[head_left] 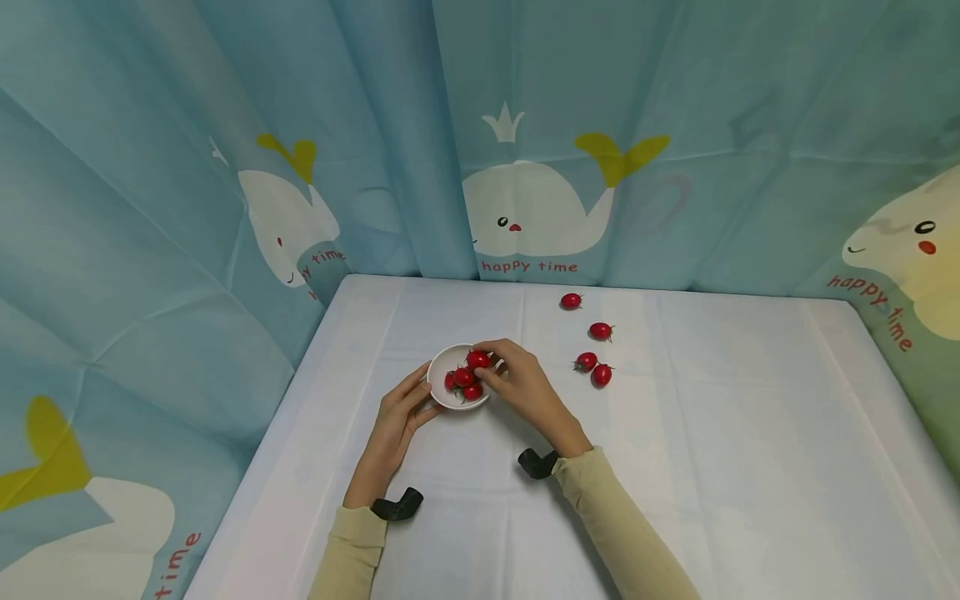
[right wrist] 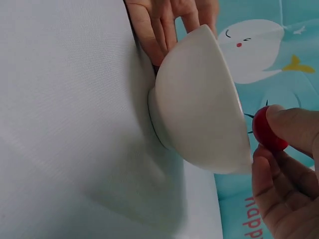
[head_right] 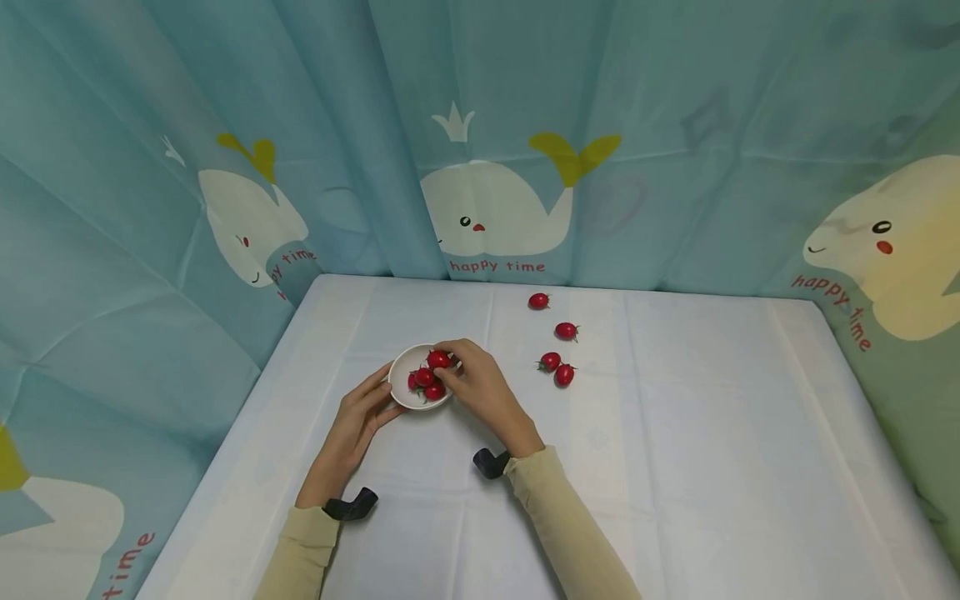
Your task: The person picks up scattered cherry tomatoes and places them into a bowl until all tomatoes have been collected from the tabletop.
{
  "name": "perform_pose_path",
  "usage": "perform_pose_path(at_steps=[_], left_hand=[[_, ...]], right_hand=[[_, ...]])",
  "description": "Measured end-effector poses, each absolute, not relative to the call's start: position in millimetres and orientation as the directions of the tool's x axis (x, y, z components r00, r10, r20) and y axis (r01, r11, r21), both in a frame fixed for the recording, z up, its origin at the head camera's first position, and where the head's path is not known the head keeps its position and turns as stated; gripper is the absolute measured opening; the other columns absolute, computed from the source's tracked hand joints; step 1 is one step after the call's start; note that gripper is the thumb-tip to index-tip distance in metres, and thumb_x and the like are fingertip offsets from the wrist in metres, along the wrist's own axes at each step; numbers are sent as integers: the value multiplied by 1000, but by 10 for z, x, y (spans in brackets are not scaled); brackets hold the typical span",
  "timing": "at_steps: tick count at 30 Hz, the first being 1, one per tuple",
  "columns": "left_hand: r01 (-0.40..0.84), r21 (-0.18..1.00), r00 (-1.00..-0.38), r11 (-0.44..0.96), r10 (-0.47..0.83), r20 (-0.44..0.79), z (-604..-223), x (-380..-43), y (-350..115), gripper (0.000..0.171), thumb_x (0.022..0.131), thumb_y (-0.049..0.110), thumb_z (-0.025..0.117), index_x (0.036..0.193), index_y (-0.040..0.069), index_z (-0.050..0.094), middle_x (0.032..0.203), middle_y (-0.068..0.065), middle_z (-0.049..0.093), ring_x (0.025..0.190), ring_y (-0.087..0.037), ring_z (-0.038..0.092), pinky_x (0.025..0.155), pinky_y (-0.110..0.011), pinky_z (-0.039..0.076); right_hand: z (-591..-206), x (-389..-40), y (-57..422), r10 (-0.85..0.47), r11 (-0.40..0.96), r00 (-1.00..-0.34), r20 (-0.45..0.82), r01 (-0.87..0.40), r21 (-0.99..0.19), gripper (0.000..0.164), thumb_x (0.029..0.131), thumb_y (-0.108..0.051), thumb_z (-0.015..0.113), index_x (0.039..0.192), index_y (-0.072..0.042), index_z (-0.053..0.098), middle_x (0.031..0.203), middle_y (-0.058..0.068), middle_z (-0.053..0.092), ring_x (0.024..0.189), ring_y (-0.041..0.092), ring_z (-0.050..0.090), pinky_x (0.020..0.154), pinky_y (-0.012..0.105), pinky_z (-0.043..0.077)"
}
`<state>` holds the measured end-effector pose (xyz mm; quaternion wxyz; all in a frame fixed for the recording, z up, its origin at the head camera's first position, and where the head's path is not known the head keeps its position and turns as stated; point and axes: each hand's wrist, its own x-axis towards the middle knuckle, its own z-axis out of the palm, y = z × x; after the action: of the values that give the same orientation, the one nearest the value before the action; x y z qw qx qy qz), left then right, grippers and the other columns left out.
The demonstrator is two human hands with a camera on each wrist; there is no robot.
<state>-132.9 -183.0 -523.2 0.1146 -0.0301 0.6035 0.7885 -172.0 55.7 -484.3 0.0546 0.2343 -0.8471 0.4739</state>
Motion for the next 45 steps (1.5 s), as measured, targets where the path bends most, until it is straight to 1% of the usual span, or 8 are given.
perform_pose_path(at_steps=[7, 13, 20, 24, 28, 33, 37, 45], left_hand=[[-214, 946, -972, -244, 147, -182, -5227, -1327, -1824, 52, 111, 15, 50, 161, 9, 39, 170, -10, 31, 152, -33, 39, 107, -32, 56], [-214, 943, -972, -254, 152, -179, -5235, -1334, -1827, 53, 111, 15, 51, 161, 9, 38, 170, -11, 30, 153, -32, 38, 107, -31, 57], [-222, 937, -971, -271, 153, -186, -5241, -1334, -1836, 53, 110, 15, 52, 161, 8, 38, 170, -11, 31, 153, -32, 37, 106, -30, 57], [-222, 938, -970, -266, 153, -186, -5240, -1331, -1836, 53, 110, 15, 52, 161, 9, 39, 170, -10, 30, 153, -32, 38, 106, -30, 57], [-220, 939, -971, -265, 155, -183, -5235, -1331, -1833, 53, 110, 15, 52, 161, 9, 39, 170, -10, 31, 153, -31, 37, 106, -30, 58], [-219, 938, -971, -270, 159, -181, -5228, -1327, -1832, 53, 110, 15, 52, 161, 9, 39, 170, -10, 31, 153, -32, 37, 107, -31, 57], [-218, 938, -971, -271, 161, -179, -5227, -1324, -1834, 53, 110, 15, 52, 161, 9, 38, 170, -10, 30, 153, -32, 37, 107, -31, 56], [-217, 940, -971, -264, 155, -181, -5234, -1329, -1831, 53, 111, 14, 51, 161, 8, 38, 170, -12, 29, 153, -32, 37, 106, -31, 57]], right_hand=[[-4866, -1769, 494, -335, 492, -903, 268, -411, -767, 35, 95, -12, 78, 128, -6, 69, 119, 9, 73, 99, 20, 66, 84, 33, 62], [-4897, -1794, 454, -336, 522, -905, 262, -411, -747, 36, 93, -16, 80, 127, -7, 71, 109, 9, 74, 97, 22, 62, 81, 35, 60], [-4925, -1800, 430, -374, 567, -904, 207, -400, -720, 37, 94, -23, 80, 128, -11, 73, 110, 7, 72, 103, 21, 58, 88, 36, 61], [-4913, -1798, 402, -399, 618, -899, 183, -411, -670, 37, 94, -25, 80, 128, -12, 72, 111, 5, 74, 106, 21, 57, 87, 35, 62], [-4903, -1796, 375, -412, 671, -892, 185, -434, -601, 37, 94, -27, 79, 128, -12, 72, 107, 3, 76, 103, 19, 55, 83, 33, 62], [-4894, -1788, 364, -415, 688, -887, 199, -450, -569, 37, 93, -27, 80, 127, -13, 73, 104, 2, 77, 100, 17, 54, 79, 30, 61], [-4888, -1785, 368, -419, 693, -887, 196, -451, -563, 38, 94, -27, 80, 127, -12, 72, 106, 3, 77, 100, 17, 55, 80, 30, 61], [-4847, -1779, 386, -414, 686, -887, 204, -451, -571, 40, 93, -28, 80, 128, -10, 72, 119, 4, 77, 104, 19, 60, 91, 34, 63]])
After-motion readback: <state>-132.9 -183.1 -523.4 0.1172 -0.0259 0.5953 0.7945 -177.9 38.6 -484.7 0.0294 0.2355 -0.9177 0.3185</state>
